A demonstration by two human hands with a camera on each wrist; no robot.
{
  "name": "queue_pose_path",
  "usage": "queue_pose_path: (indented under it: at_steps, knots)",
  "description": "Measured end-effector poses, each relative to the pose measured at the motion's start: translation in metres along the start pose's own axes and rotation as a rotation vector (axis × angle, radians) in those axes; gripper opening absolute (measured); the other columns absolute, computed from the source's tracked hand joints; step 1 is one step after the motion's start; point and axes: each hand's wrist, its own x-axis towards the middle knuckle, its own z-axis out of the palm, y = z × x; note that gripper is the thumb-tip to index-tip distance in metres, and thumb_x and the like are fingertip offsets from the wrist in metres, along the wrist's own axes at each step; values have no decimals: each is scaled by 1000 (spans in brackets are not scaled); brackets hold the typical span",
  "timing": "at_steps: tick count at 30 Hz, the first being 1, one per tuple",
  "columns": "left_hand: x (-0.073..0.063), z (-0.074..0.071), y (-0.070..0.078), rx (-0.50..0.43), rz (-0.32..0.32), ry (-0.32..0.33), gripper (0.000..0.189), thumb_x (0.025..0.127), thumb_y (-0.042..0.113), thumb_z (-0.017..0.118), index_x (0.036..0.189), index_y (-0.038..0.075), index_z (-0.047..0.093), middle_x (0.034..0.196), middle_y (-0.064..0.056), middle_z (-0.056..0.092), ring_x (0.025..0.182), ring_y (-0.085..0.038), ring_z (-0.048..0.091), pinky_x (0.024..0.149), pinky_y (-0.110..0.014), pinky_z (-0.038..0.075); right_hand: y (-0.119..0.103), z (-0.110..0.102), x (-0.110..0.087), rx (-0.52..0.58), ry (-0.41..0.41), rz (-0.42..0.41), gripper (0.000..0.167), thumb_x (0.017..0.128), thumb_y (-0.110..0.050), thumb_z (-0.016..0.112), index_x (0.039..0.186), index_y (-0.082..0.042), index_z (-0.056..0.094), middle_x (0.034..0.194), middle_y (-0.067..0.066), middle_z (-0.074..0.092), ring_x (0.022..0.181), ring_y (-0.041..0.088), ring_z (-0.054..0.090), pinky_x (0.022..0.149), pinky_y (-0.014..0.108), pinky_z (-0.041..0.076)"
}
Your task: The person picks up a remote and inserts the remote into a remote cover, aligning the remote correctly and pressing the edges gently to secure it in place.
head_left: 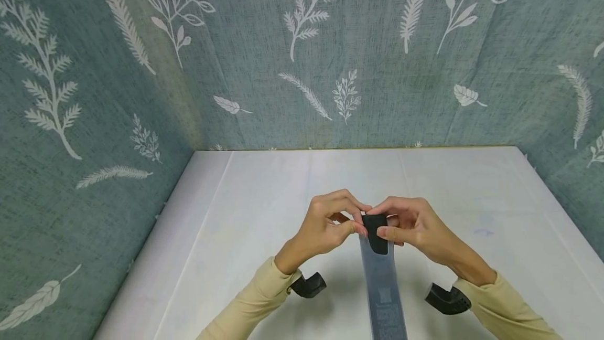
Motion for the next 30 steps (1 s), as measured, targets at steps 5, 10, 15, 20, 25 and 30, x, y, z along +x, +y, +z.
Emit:
queue_pose_path:
  at_steps: [5, 10, 15, 20, 25, 30]
  knots:
    - [1, -6, -1, -11, -45, -53, 20, 64, -17, 76, 71, -4, 62, 86, -20, 60, 80, -28, 63, 62, -25, 57, -1, 2, 3, -39, 44, 21, 25, 88, 8, 60, 112, 2, 62, 93, 8, 66, 56, 21, 52, 44, 34, 41]
    - [2, -10, -1, 8, -83, -109, 20, 62, -13, 78, 69, -2, 62, 103, -22, 57, 96, -31, 60, 77, -28, 56, 0, 3, 7, -76, 148, -3, 27, 88, 6, 60, 115, 3, 61, 101, 8, 64, 53, 20, 49, 43, 36, 41]
    - [-3, -8, -1, 70, -109, -116, 20, 66, -9, 79, 73, 0, 62, 116, -23, 53, 104, -30, 58, 84, -26, 53, 2, 3, 9, -96, 214, 23, 27, 88, 4, 62, 115, 5, 61, 100, 8, 63, 56, 18, 53, 45, 35, 43]
    - [-9, 2, 3, 83, -260, -58, 22, 75, -4, 76, 90, -2, 60, 124, -21, 49, 105, -29, 58, 78, -28, 55, 5, 1, 8, -111, 289, 62, 27, 88, 1, 65, 115, 3, 62, 100, 6, 66, 61, 17, 58, 47, 33, 45]
    - [-12, 9, 8, -17, -435, 9, 36, 79, -3, 74, 107, -3, 52, 120, -19, 51, 93, -33, 63, 63, -28, 57, 5, 0, 10, -117, 343, 72, 31, 87, -1, 67, 117, 3, 61, 106, 5, 66, 65, 18, 61, 50, 32, 49]
    - [-13, 12, 5, -101, -517, 82, 44, 77, -3, 75, 113, -1, 49, 109, -16, 55, 82, -29, 62, 57, -28, 56, 5, 1, 9, -102, 328, 82, 38, 87, -1, 66, 123, 4, 57, 110, 4, 65, 71, 20, 64, 57, 33, 53]
